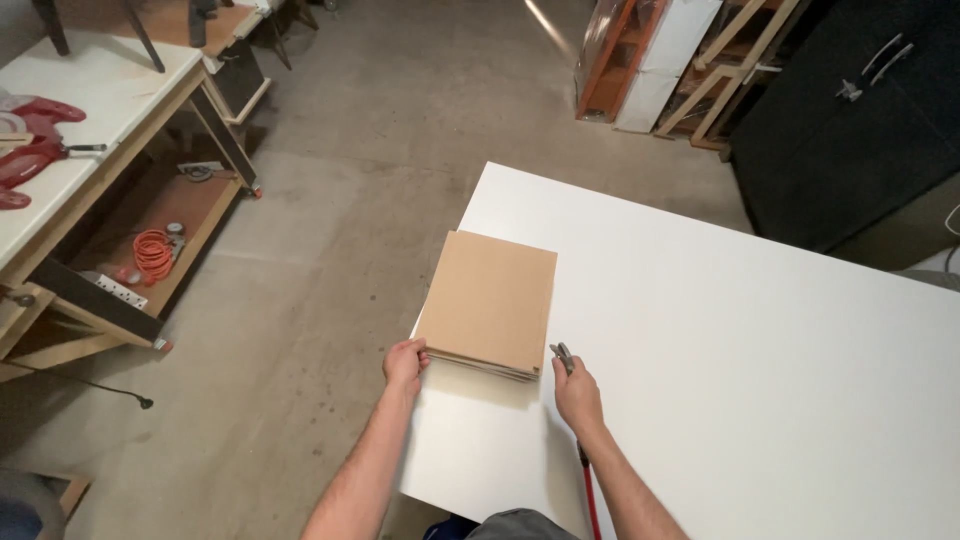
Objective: Using a pneumatic air nozzle to blow dust off individual wooden boards before stacking them on a workbench.
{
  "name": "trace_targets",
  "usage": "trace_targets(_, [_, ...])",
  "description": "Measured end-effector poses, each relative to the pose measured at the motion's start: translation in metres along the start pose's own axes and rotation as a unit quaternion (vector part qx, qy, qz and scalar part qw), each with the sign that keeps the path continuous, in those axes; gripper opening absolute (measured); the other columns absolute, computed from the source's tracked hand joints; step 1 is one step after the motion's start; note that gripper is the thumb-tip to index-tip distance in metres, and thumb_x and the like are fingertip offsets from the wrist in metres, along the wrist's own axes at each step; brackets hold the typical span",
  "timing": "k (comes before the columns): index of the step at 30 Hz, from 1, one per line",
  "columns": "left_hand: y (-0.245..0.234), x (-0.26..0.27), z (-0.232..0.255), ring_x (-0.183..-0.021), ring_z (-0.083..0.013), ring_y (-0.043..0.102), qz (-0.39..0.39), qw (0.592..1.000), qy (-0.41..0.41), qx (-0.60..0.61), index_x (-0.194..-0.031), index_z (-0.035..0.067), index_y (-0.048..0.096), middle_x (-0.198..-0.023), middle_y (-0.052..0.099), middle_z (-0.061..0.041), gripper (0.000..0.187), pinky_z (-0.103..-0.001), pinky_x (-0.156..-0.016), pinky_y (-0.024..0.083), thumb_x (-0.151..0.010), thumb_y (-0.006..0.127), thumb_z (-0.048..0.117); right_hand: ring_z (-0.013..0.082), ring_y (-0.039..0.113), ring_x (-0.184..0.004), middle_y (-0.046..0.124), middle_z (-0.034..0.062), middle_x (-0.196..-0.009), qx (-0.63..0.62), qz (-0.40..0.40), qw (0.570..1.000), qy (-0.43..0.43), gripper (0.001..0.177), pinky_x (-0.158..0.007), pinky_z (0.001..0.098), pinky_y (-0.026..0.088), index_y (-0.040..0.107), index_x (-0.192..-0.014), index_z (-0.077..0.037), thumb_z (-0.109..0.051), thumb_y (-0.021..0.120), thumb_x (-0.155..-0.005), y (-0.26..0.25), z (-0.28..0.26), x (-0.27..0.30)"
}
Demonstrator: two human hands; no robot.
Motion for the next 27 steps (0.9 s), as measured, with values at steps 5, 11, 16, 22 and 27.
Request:
trace_targets(5, [-0.003, 0.085, 0.019, -0.083, -0.0243, 0.065, 0.018, 0.990, -0.024, 0.135, -0.127, 0.003, 0.051, -0.098, 0.053, -0.012, 0.035, -0.037, -0.077, 0.063, -0.098, 0.067, 0.014, 0.0467, 0.069, -0.107, 0.073, 0.0274, -0.103, -0.017, -0.063, 0.996, -0.057, 0.049, -0.092, 0.0564, 0.056, 0.062, -0.114, -0.005, -0.049, 0.044, -0.104, 0.012, -0.053, 0.034])
trace_targets(11, [0.041, 0.145, -0.010, -0.116, -0.0416, 0.063, -0.103, 0.952, -0.092, 0.274, -0.135, 0.001, 0.045, -0.125, 0.059, -0.022, 0.049, -0.059, -0.103, 0.052, -0.095, 0.073, 0.004, 0.0452, 0.071, -0.100, 0.072, 0.0266, -0.096, 0.014, -0.098, 0.989, -0.112, 0.047, -0.085, 0.0544, 0.055, 0.060, -0.110, -0.005, -0.049, 0.043, -0.106, 0.045, -0.061, 0.021])
trace_targets(16, [0.049, 0.132, -0.014, -0.106, -0.0412, 0.068, -0.129, 0.952, -0.077, 0.266, -0.133, -0.002, 0.049, -0.117, 0.063, -0.023, 0.056, -0.057, -0.097, 0.056, -0.087, 0.080, -0.005, 0.0383, 0.073, -0.097, 0.074, 0.0187, -0.090, -0.036, -0.090, 0.992, -0.083, 0.046, -0.086, 0.0482, 0.056, 0.063, -0.102, -0.009, -0.050, 0.042, -0.107, -0.002, -0.077, 0.042])
trace_targets(22, [0.078, 0.151, 0.056, -0.134, -0.0406, 0.054, -0.181, 0.935, -0.082, 0.293, -0.147, 0.004, 0.046, -0.150, 0.052, -0.021, 0.064, -0.063, -0.109, 0.048, -0.090, 0.074, -0.002, 0.0455, 0.067, -0.107, 0.073, 0.0237, -0.099, -0.043, -0.049, 0.994, -0.083, 0.043, -0.093, 0.0543, 0.052, 0.061, -0.110, -0.008, -0.047, 0.043, -0.106, -0.050, -0.094, 0.047])
trace_targets(27, [0.094, 0.181, 0.114, -0.140, -0.0378, 0.048, -0.174, 0.940, -0.012, 0.293, -0.151, 0.003, 0.045, -0.154, 0.047, -0.021, 0.060, -0.060, -0.117, 0.040, -0.096, 0.069, 0.007, 0.0402, 0.070, -0.102, 0.073, 0.0174, -0.094, -0.030, -0.023, 0.994, -0.099, 0.045, -0.091, 0.0514, 0.054, 0.060, -0.104, -0.011, -0.052, 0.043, -0.105, -0.068, -0.087, 0.006])
Point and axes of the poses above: each hand's wrist, its own x-axis away from the middle knuckle, its own y-axis out of the palm, z = x × y, the point moved 3 cm from there along -x, towards the middle knuckle
